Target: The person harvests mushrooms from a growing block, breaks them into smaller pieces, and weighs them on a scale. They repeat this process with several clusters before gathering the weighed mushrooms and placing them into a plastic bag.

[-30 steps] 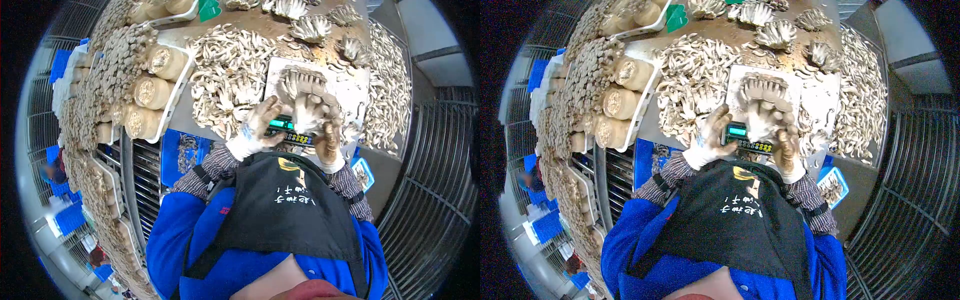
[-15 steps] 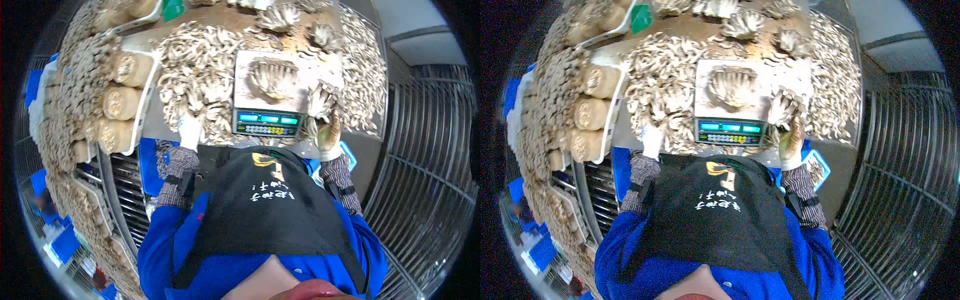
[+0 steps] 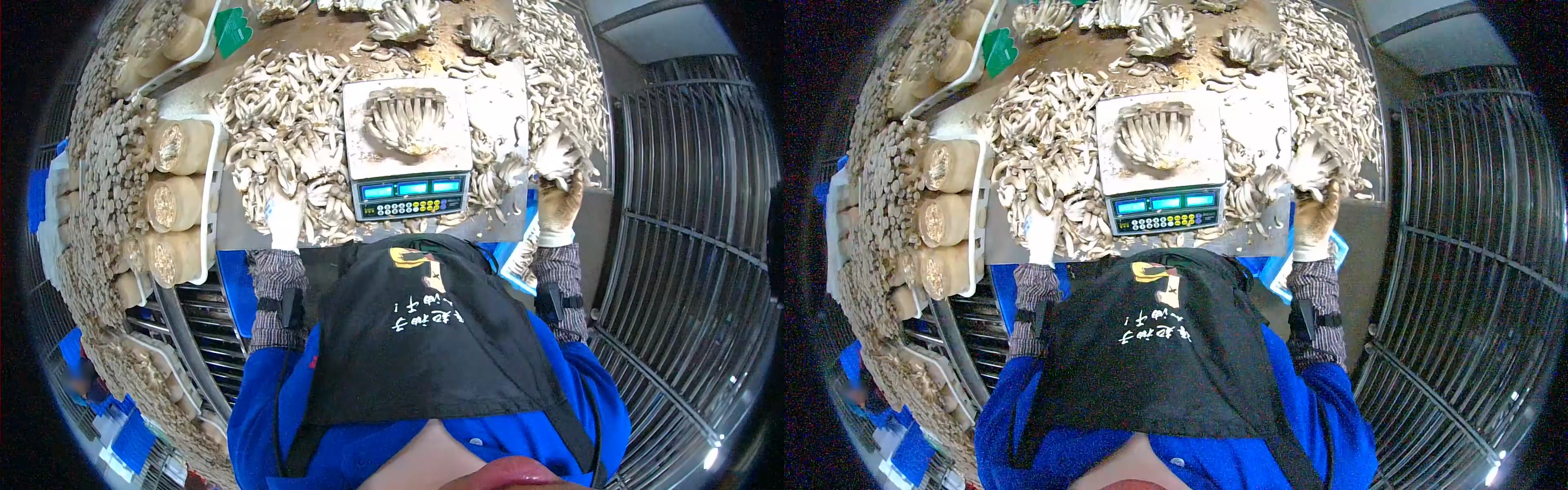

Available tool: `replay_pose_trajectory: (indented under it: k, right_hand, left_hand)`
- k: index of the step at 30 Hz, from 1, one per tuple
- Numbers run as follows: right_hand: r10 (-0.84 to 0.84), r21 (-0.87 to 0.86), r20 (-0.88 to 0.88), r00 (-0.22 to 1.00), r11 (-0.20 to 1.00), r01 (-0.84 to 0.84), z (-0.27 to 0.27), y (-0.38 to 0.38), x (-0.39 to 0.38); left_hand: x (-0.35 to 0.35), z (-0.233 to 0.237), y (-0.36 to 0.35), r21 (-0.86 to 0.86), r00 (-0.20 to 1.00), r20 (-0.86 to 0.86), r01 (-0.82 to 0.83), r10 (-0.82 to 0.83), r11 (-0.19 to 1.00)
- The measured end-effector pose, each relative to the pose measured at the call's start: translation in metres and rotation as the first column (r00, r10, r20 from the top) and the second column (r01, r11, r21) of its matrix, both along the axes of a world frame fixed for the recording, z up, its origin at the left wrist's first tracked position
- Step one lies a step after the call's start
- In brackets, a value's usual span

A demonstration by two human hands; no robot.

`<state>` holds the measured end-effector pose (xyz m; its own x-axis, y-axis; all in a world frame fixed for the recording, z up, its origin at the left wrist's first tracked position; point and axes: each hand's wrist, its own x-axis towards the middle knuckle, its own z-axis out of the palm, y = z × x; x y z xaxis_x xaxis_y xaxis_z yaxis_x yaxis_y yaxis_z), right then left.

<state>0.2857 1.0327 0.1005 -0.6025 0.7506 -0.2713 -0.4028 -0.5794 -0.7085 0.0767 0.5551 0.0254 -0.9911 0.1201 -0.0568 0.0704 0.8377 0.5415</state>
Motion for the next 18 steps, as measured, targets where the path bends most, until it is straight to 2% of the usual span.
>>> replay_pose_trajectory:
  k: [2, 4, 6, 8, 9, 11, 12, 13, 14, 15, 16, 18]
  right_hand:
    - [0.033, -0.111, -0.047, 0.998, 0.993, -0.038, -0.012, -0.006, -0.004]
    - [0.078, -0.099, -0.079, 0.994, 0.991, -0.086, -0.024, -0.015, -0.003]
    - [0.104, -0.095, -0.107, 0.989, 0.989, -0.115, -0.024, -0.024, -0.008]
    - [0.225, 0.137, -0.059, 0.973, 0.967, -0.215, -0.018, -0.035, -0.014]
    - [0.224, 0.138, -0.063, 0.973, 0.967, -0.214, -0.004, -0.045, -0.021]
    - [0.352, 0.282, -0.038, 0.935, 0.902, -0.328, 0.034, -0.065, -0.04]
    - [0.388, 0.446, -0.011, 0.922, 0.827, -0.343, 0.041, -0.07, -0.047]
    - [0.364, 0.404, 0.014, 0.931, 0.85, -0.338, 0.035, -0.073, -0.048]
    - [0.366, 0.406, 0.009, 0.93, 0.849, -0.338, 0.047, -0.082, -0.055]
    - [0.442, 0.466, 0.041, 0.896, 0.785, -0.408, 0.07, -0.094, -0.067]
    - [0.511, 0.522, 0.076, 0.857, 0.711, -0.47, 0.084, -0.106, -0.076]
    - [0.556, 0.498, 0.104, 0.825, 0.689, -0.527, 0.104, -0.132, -0.09]
  left_hand:
    - [0.001, 0.002, -0.002, 0.021, 1.0, 0.019, -0.008, 0.008, 1.0]
    - [0.001, 0.002, -0.007, 0.031, 0.999, 0.044, 0.003, -0.005, 1.0]
    - [0.002, 0.028, 0.0, 0.003, 0.995, 0.097, 0.002, -0.003, 1.0]
    - [0.007, 0.042, 0.004, 0.019, 0.989, 0.149, -0.03, 0.027, 0.999]
    - [0.008, 0.041, 0.003, 0.019, 0.989, 0.145, -0.029, 0.026, 0.999]
    - [0.009, 0.036, -0.002, -0.062, 0.997, 0.018, -0.075, 0.077, 0.995]
    - [0.012, 0.048, 0.005, -0.107, 0.987, -0.156, -0.045, 0.028, 0.993]
    - [0.012, 0.06, 0.013, -0.106, 0.986, -0.162, -0.047, 0.029, 0.993]
    - [0.013, 0.082, 0.025, 0.05, 0.993, -0.116, 0.018, -0.012, 0.999]
    - [0.015, 0.095, 0.034, 0.206, 0.995, -0.078, 0.074, -0.059, 0.976]
    - [0.014, 0.093, 0.042, 0.354, 0.976, -0.157, 0.196, -0.149, 0.914]
    - [0.02, 0.128, 0.073, 0.519, 0.959, 0.089, 0.185, -0.268, 0.834]
